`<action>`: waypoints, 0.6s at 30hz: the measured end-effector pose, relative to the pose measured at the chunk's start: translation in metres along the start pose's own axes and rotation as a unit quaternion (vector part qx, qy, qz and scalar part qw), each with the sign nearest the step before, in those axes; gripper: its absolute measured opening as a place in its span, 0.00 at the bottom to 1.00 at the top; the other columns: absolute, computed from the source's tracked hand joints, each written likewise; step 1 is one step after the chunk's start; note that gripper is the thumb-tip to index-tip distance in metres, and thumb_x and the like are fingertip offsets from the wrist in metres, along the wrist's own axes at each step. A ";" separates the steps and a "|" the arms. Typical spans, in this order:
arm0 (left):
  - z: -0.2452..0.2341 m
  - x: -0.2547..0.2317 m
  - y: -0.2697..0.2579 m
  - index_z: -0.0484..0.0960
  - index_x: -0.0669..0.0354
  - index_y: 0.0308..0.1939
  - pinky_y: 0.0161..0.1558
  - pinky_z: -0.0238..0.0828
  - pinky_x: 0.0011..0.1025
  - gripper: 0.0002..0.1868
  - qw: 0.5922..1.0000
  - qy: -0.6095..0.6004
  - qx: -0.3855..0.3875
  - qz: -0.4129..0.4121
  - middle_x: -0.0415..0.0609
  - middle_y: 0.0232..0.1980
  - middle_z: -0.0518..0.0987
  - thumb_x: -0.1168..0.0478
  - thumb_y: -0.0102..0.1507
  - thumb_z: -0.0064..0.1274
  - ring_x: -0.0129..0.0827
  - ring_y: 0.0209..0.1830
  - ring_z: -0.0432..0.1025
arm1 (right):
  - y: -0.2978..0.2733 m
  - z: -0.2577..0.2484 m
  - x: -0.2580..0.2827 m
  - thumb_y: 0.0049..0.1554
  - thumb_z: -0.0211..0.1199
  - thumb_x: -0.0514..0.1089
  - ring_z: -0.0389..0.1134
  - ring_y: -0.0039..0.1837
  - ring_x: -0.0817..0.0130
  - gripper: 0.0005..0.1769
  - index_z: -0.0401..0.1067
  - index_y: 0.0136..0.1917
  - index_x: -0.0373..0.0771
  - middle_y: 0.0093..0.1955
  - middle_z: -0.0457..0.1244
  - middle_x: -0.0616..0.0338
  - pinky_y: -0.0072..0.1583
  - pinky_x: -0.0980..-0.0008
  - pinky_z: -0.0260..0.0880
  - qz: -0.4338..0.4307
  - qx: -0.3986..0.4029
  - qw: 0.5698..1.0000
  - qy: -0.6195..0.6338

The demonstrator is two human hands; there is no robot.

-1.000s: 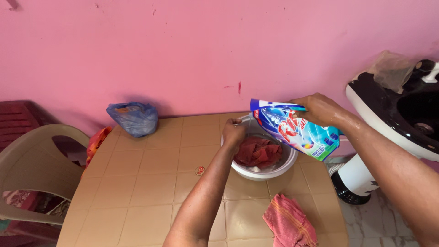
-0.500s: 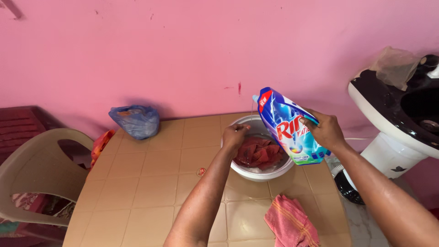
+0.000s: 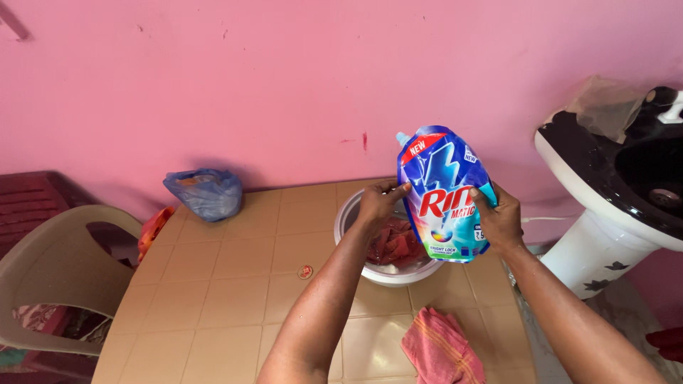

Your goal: The person pours liquid detergent into a bowl of water containing a red cloth, then washes the cloth by hand. They move a chair, open a window, and wipe the window bars with the wet cloth.

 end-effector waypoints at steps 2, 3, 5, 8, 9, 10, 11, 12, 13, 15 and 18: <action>0.003 -0.003 -0.003 0.86 0.66 0.48 0.36 0.80 0.39 0.18 0.999 -0.019 -0.018 -0.019 0.53 0.46 0.85 0.56 0.59 0.63 0.31 0.40 0.79 | 0.001 -0.003 -0.006 0.64 0.63 0.48 0.69 0.48 0.79 0.16 0.75 0.59 0.34 0.47 0.70 0.62 0.51 0.73 0.71 0.002 0.004 1.000 0.020; 0.004 -0.005 -0.004 0.87 0.66 0.46 0.36 0.79 0.38 0.17 1.000 -0.015 -0.026 -0.006 0.53 0.44 0.85 0.57 0.59 0.64 0.30 0.39 0.78 | 0.004 -0.003 -0.010 0.64 0.63 0.48 0.68 0.48 0.79 0.16 0.75 0.58 0.34 0.47 0.70 0.63 0.51 0.73 0.71 0.001 0.007 1.000 0.030; 0.005 -0.009 -0.005 0.88 0.68 0.43 0.36 0.75 0.34 0.15 0.998 -0.007 -0.040 0.044 0.52 0.41 0.86 0.59 0.58 0.66 0.28 0.36 0.77 | 0.009 -0.004 -0.017 0.65 0.63 0.47 0.67 0.47 0.79 0.13 0.75 0.55 0.34 0.45 0.70 0.62 0.50 0.73 0.69 -0.003 0.005 1.000 0.003; 0.006 -0.011 -0.004 0.89 0.70 0.40 0.35 0.71 0.28 0.13 0.992 0.009 -0.056 0.109 0.51 0.36 0.87 0.61 0.58 0.67 0.26 0.33 0.74 | 0.017 -0.003 -0.028 0.66 0.64 0.46 0.66 0.46 0.79 0.12 0.75 0.51 0.32 0.44 0.69 0.62 0.49 0.72 0.68 -0.001 0.008 1.000 0.003; 0.005 -0.010 -0.005 0.89 0.68 0.41 0.35 0.72 0.27 0.13 0.993 0.015 -0.060 0.102 0.49 0.35 0.87 0.61 0.58 0.67 0.25 0.32 0.75 | 0.019 -0.001 -0.031 0.66 0.65 0.45 0.66 0.45 0.79 0.12 0.74 0.50 0.32 0.43 0.68 0.62 0.49 0.72 0.68 0.001 0.011 1.000 0.010; 0.003 -0.010 -0.006 0.89 0.67 0.42 0.35 0.72 0.26 0.13 0.993 0.021 -0.064 0.094 0.48 0.35 0.87 0.61 0.58 0.66 0.24 0.32 0.75 | 0.020 0.001 -0.033 0.65 0.65 0.45 0.66 0.45 0.79 0.12 0.75 0.50 0.32 0.43 0.68 0.63 0.49 0.72 0.68 0.005 0.014 1.000 0.007; 0.000 -0.011 -0.007 0.89 0.67 0.42 0.34 0.70 0.27 0.13 0.991 0.043 -0.078 0.101 0.48 0.34 0.85 0.60 0.58 0.67 0.25 0.31 0.73 | 0.023 0.004 -0.034 0.65 0.65 0.45 0.66 0.45 0.79 0.12 0.75 0.50 0.32 0.43 0.68 0.63 0.49 0.72 0.68 0.009 0.016 1.000 0.006; -0.004 -0.013 -0.009 0.90 0.67 0.42 0.33 0.68 0.28 0.13 0.988 0.065 -0.092 0.108 0.49 0.33 0.84 0.60 0.59 0.67 0.25 0.30 0.71 | 0.026 0.008 -0.034 0.64 0.65 0.45 0.66 0.44 0.79 0.11 0.75 0.50 0.32 0.43 0.68 0.63 0.48 0.72 0.68 0.013 0.019 1.000 0.004; -0.007 -0.015 -0.011 0.90 0.67 0.42 0.32 0.67 0.30 0.13 0.984 0.086 -0.105 0.115 0.49 0.32 0.83 0.60 0.59 0.67 0.26 0.29 0.70 | 0.029 0.011 -0.033 0.64 0.65 0.45 0.66 0.44 0.79 0.11 0.75 0.50 0.33 0.43 0.69 0.64 0.48 0.73 0.68 0.009 0.029 0.999 0.008; -0.016 -0.020 -0.015 0.89 0.66 0.41 0.33 0.70 0.28 0.12 0.986 0.051 -0.110 0.111 0.46 0.32 0.84 0.60 0.58 0.67 0.25 0.29 0.73 | 0.033 0.021 -0.029 0.63 0.65 0.44 0.67 0.44 0.80 0.10 0.75 0.49 0.33 0.43 0.69 0.64 0.48 0.73 0.68 0.002 0.050 0.999 0.015; -0.033 -0.025 -0.023 0.89 0.66 0.39 0.34 0.72 0.28 0.12 0.980 0.071 -0.136 0.125 0.45 0.34 0.83 0.60 0.57 0.68 0.25 0.30 0.73 | 0.035 0.037 -0.022 0.62 0.67 0.42 0.65 0.42 0.78 0.10 0.77 0.49 0.32 0.41 0.68 0.62 0.44 0.70 0.65 0.027 0.067 0.997 0.004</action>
Point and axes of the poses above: each hand's wrist, its own y-axis towards the middle knuckle, its own z-axis out of the palm, x = y × z, the point moved 2 cm from there along y, towards the middle knuckle
